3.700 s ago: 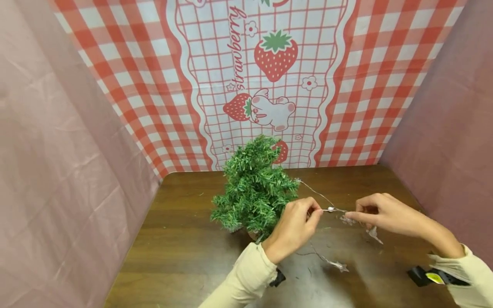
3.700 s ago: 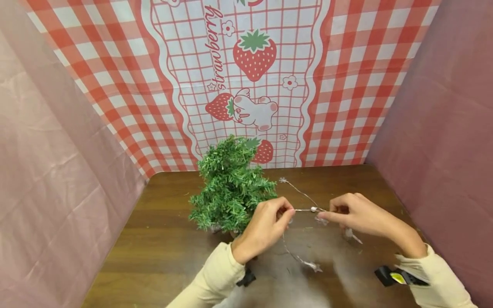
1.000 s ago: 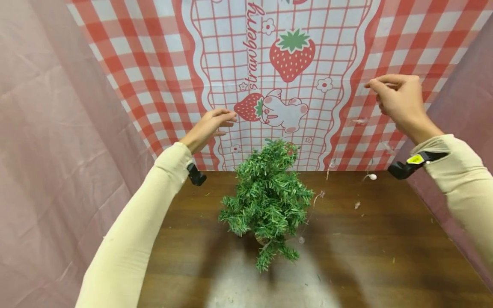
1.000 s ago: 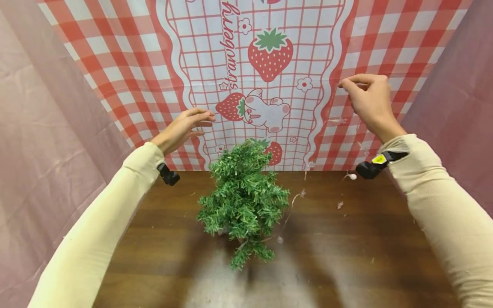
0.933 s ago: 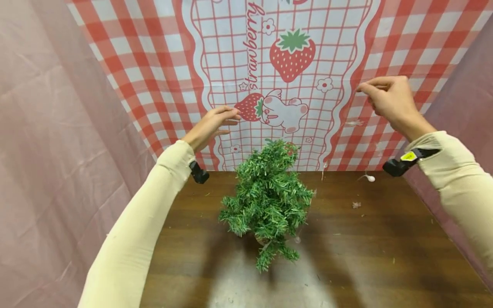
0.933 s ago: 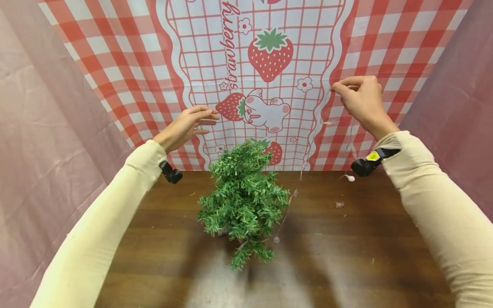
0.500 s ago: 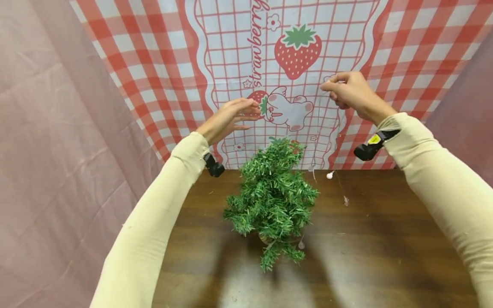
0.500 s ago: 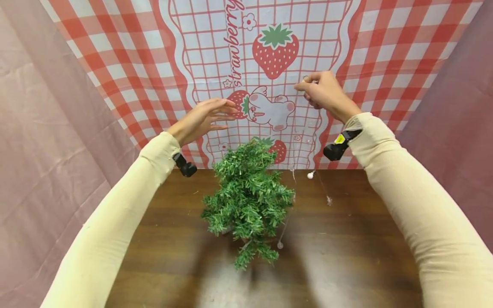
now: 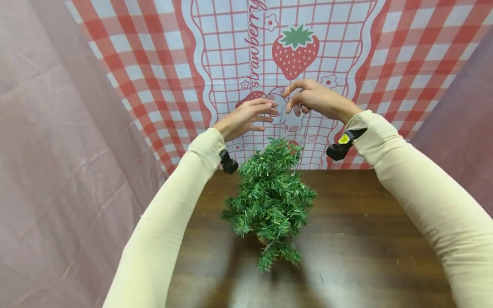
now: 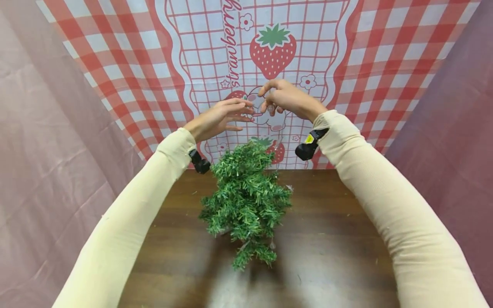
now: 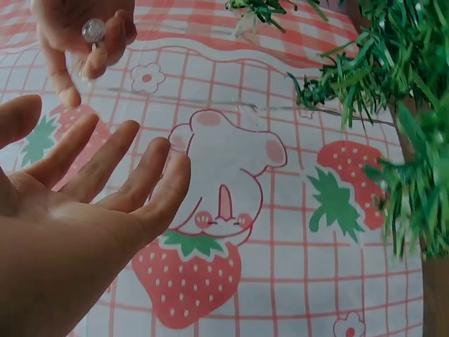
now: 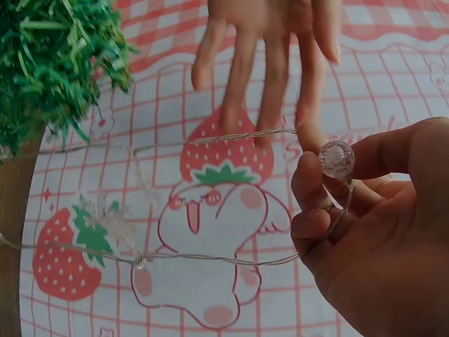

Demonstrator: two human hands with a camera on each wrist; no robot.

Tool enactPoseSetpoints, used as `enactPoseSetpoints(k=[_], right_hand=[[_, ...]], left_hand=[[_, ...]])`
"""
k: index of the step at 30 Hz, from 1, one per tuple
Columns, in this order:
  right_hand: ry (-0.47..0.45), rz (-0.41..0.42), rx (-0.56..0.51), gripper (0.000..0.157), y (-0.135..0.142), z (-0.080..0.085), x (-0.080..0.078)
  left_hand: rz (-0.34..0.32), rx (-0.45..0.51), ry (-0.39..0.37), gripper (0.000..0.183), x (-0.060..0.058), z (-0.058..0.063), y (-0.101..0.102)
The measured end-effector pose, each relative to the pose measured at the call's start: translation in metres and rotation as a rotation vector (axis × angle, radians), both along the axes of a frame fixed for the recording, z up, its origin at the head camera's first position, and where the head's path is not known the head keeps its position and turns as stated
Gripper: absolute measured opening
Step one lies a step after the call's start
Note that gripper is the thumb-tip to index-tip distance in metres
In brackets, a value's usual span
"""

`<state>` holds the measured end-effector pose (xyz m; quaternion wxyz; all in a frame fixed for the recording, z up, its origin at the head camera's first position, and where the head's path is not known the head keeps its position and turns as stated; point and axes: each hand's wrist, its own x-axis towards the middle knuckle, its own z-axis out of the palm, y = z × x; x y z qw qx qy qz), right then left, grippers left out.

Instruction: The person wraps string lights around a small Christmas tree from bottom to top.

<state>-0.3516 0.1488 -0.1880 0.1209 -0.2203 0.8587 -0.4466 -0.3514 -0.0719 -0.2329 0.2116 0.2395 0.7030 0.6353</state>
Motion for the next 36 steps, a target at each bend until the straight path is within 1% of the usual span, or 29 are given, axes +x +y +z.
enactPoseSetpoints(k=[1,3,5,7,8,10,13,14,16,19,21,24,28,30,33,36], right_hand=[[0.008,0.009,0.010,0.034,-0.003,-0.001,0.001],[0.028,0.026,0.028,0.037,-0.010,0.002,0.010],[0.057,0.034,0.041,0.038,-0.014,0.001,0.012],[0.090,0.033,0.052,0.037,-0.017,0.000,0.013],[0.110,0.029,0.061,0.035,-0.017,0.000,0.013],[0.163,0.029,0.084,0.032,-0.015,-0.005,0.008],[0.248,0.042,0.165,0.027,-0.016,-0.008,0.009],[0.272,0.047,0.201,0.025,-0.017,-0.009,0.010],[0.318,0.062,0.277,0.022,-0.017,-0.011,0.011],[0.371,0.067,0.375,0.020,-0.013,-0.013,0.012],[0.399,0.065,0.418,0.020,-0.009,-0.014,0.014],[0.414,0.070,0.465,0.021,-0.007,-0.017,0.016],[0.418,0.063,0.490,0.025,-0.003,-0.026,0.018],[0.420,0.053,0.485,0.029,0.001,-0.030,0.018],[0.437,0.031,0.472,0.033,0.010,-0.036,0.018],[0.452,0.017,0.445,0.033,0.020,-0.041,0.020]], left_hand=[[-0.012,-0.001,0.003,0.039,-0.001,-0.001,0.002],[-0.030,-0.002,0.003,0.038,0.000,-0.002,0.005],[-0.027,-0.015,0.004,0.034,0.001,-0.002,0.007],[-0.012,-0.042,0.027,0.030,0.001,-0.003,0.009],[-0.003,-0.071,0.056,0.029,0.002,-0.003,0.009],[0.020,-0.134,0.141,0.026,0.001,-0.005,0.008],[0.069,-0.216,0.275,0.023,0.000,-0.008,0.002],[0.085,-0.237,0.300,0.022,0.000,-0.008,-0.001],[0.108,-0.251,0.314,0.021,0.002,-0.008,-0.006],[0.113,-0.252,0.311,0.021,0.009,-0.006,-0.011],[0.110,-0.235,0.313,0.021,0.013,-0.004,-0.012],[0.117,-0.223,0.345,0.021,0.019,-0.001,-0.012],[0.115,-0.233,0.385,0.023,0.024,0.001,-0.012],[0.116,-0.233,0.396,0.023,0.026,0.002,-0.014],[0.154,-0.215,0.385,0.023,0.027,0.004,-0.019],[0.203,-0.205,0.370,0.022,0.027,0.005,-0.027]])
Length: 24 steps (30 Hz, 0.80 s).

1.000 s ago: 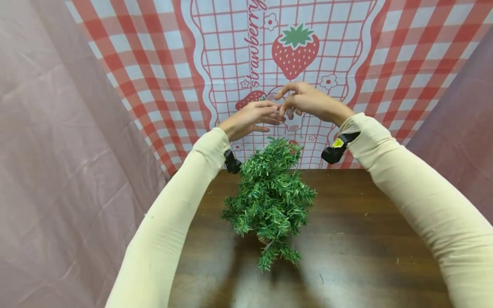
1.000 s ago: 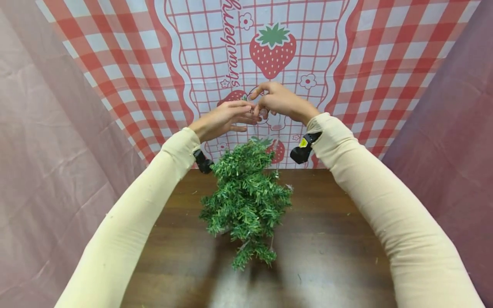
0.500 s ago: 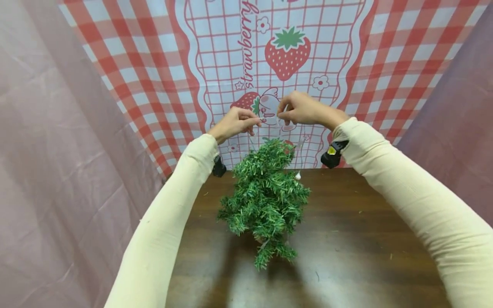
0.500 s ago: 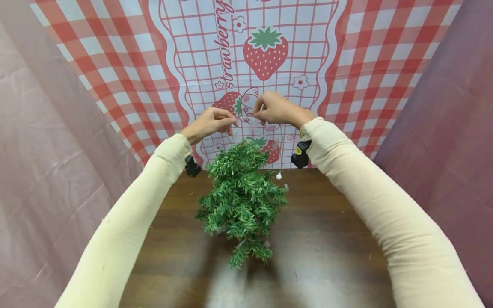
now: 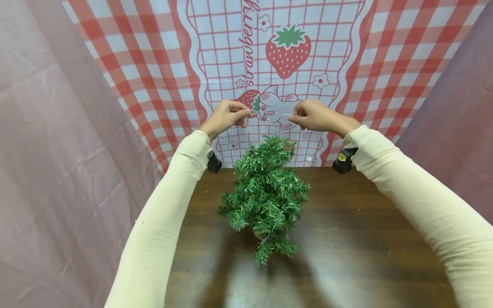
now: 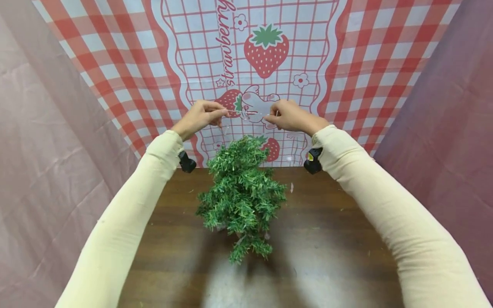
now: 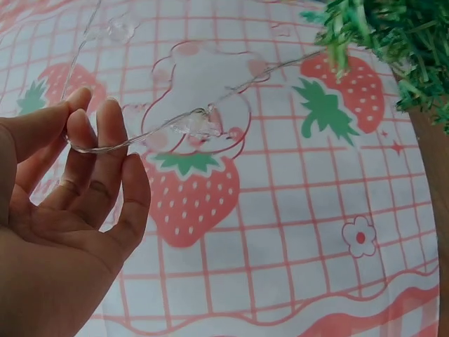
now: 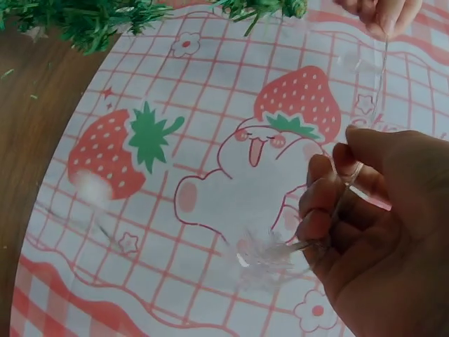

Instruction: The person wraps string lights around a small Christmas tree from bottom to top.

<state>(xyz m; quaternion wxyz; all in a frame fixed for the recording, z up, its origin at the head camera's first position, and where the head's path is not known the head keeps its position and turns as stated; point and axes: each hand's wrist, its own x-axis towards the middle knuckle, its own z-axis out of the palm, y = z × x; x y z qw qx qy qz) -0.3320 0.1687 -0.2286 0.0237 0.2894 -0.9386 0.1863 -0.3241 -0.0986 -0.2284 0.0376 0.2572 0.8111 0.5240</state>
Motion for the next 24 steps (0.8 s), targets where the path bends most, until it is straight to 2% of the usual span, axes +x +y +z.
enactPoseSetpoints(k=[4,7,10,12,17,21,24], right_hand=[[0.015,-0.018,-0.036,0.034,0.008,-0.005,0.000],[0.028,-0.039,-0.075,0.037,0.010,-0.005,0.002],[0.019,-0.063,-0.109,0.043,0.012,-0.004,0.005],[0.007,-0.071,-0.113,0.045,0.015,-0.004,0.006],[-0.013,-0.066,-0.114,0.045,0.020,-0.005,0.008],[0.034,-0.050,-0.116,0.045,0.024,-0.001,0.010],[0.071,-0.053,-0.122,0.044,0.029,0.004,0.013]], left_hand=[[0.002,0.002,0.005,0.023,-0.004,-0.001,-0.006],[-0.001,0.021,0.021,0.022,-0.009,-0.007,-0.009],[0.025,0.007,0.076,0.021,-0.015,-0.015,-0.015],[0.049,-0.068,0.143,0.020,-0.017,-0.020,-0.018],[0.112,-0.337,0.308,0.018,-0.016,-0.030,-0.023],[0.144,-0.450,0.368,0.014,-0.017,-0.039,-0.030],[0.170,-0.483,0.380,0.014,-0.017,-0.047,-0.038]])
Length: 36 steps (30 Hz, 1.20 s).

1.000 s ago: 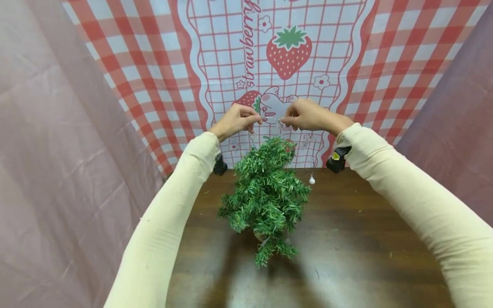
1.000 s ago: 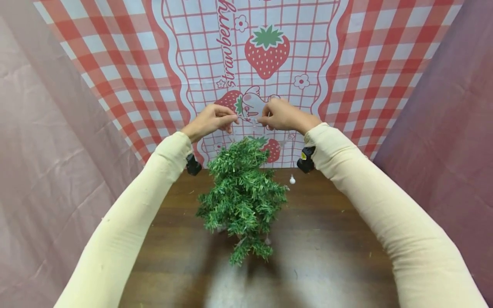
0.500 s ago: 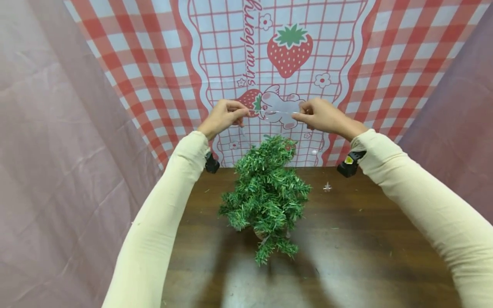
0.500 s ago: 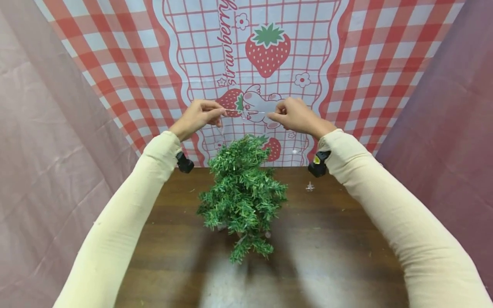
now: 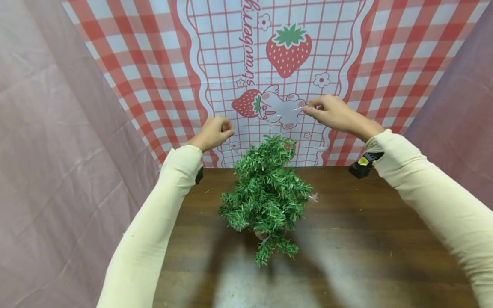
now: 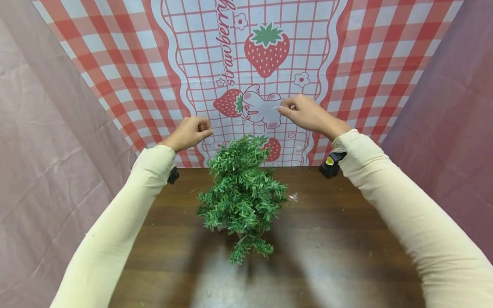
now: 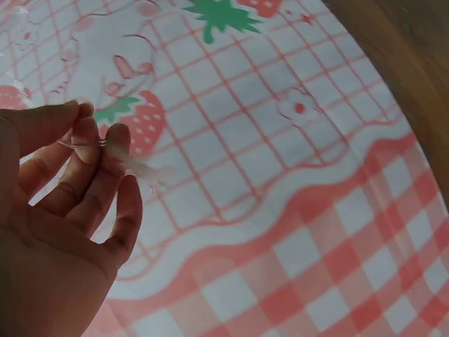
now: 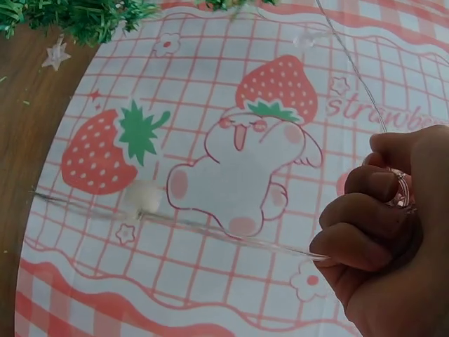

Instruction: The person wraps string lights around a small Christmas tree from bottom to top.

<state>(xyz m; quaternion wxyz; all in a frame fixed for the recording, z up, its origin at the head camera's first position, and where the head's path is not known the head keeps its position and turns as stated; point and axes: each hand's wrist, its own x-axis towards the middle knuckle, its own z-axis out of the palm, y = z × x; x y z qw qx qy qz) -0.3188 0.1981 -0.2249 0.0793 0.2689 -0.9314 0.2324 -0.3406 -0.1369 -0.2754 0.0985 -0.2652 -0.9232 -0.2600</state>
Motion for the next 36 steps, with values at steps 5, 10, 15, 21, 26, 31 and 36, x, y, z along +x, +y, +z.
enactPoseSetpoints(k=[5,10,15,21,26,31,36], right_hand=[[0.016,-0.010,0.010,0.043,0.007,0.003,0.007],[0.015,-0.014,0.034,0.045,0.007,0.005,0.015],[0.045,-0.036,0.043,0.048,0.003,0.019,0.025],[0.123,-0.036,0.035,0.044,0.000,0.033,0.037],[0.137,-0.030,0.013,0.042,-0.003,0.036,0.045],[0.176,-0.020,-0.005,0.042,-0.010,0.037,0.051],[0.231,-0.005,0.013,0.036,-0.020,0.043,0.058]], left_hand=[[0.036,0.034,0.058,0.013,0.002,-0.012,-0.012],[0.067,0.071,0.078,0.016,0.005,-0.019,-0.017],[0.117,0.116,0.116,0.018,0.010,-0.022,-0.019],[0.163,0.129,0.251,0.023,0.016,-0.025,-0.022],[0.164,0.187,0.319,0.024,0.023,-0.029,-0.026],[0.187,0.269,0.361,0.022,0.030,-0.034,-0.032],[0.231,0.331,0.382,0.023,0.040,-0.036,-0.040]])
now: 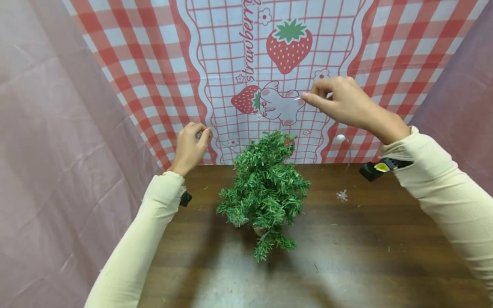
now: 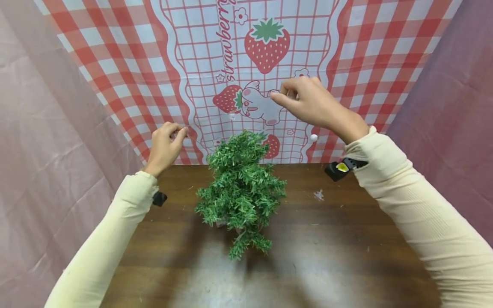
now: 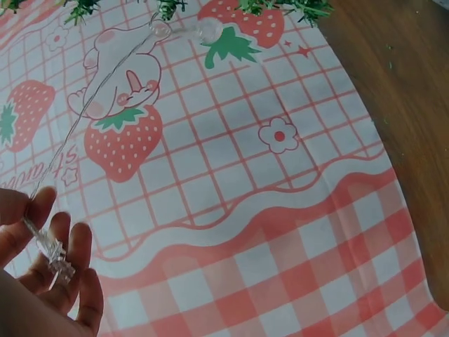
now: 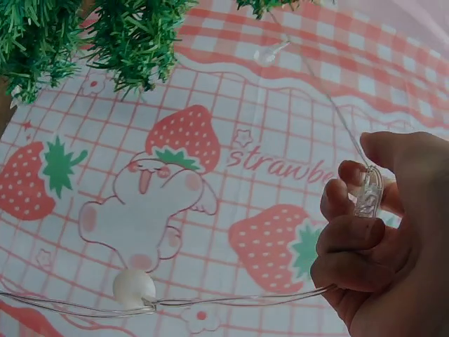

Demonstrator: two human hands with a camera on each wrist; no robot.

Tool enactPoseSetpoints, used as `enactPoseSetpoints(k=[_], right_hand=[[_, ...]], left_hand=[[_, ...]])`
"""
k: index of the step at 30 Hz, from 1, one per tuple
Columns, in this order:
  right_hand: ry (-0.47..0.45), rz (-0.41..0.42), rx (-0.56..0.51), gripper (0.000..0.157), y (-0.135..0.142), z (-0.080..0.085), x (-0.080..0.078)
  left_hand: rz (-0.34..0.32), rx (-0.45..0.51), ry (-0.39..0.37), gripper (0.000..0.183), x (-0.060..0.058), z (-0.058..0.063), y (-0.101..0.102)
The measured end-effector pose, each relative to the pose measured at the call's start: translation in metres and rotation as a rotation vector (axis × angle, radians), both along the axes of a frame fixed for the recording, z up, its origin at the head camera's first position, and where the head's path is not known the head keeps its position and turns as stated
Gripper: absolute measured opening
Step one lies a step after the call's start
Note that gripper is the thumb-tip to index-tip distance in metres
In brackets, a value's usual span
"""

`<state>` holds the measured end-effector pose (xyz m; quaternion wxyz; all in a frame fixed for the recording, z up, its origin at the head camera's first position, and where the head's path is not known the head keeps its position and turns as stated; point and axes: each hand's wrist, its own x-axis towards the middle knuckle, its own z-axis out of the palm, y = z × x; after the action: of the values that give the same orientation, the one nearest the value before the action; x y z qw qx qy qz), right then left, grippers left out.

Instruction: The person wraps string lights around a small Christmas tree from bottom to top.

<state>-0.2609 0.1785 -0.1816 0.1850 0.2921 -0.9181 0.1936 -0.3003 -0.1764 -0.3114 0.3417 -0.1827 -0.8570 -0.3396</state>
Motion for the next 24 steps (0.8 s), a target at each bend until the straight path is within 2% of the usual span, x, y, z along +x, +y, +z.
enactPoseSetpoints(k=[4,8,14,17,20,22,24], right_hand=[[0.038,-0.045,0.119,0.033,-0.003,0.005,0.010],[0.061,-0.065,0.250,0.039,-0.007,0.008,0.019],[0.051,-0.120,0.312,0.047,-0.009,0.010,0.028],[0.092,-0.169,0.312,0.051,-0.008,0.011,0.031],[0.161,-0.209,0.260,0.054,-0.007,0.013,0.035],[0.192,-0.213,0.199,0.051,-0.008,0.014,0.038],[0.207,-0.198,0.129,0.046,-0.011,0.014,0.043]], left_hand=[[0.034,0.078,0.015,0.025,0.009,-0.001,-0.001],[0.077,0.154,0.064,0.022,0.020,-0.005,-0.005],[0.113,0.226,0.102,0.021,0.035,-0.014,-0.009],[0.113,0.249,0.103,0.021,0.042,-0.015,-0.008],[0.115,0.300,0.077,0.023,0.051,-0.015,-0.006],[0.099,0.363,0.045,0.025,0.057,-0.013,-0.005],[0.047,0.455,0.008,0.027,0.062,-0.011,-0.005]])
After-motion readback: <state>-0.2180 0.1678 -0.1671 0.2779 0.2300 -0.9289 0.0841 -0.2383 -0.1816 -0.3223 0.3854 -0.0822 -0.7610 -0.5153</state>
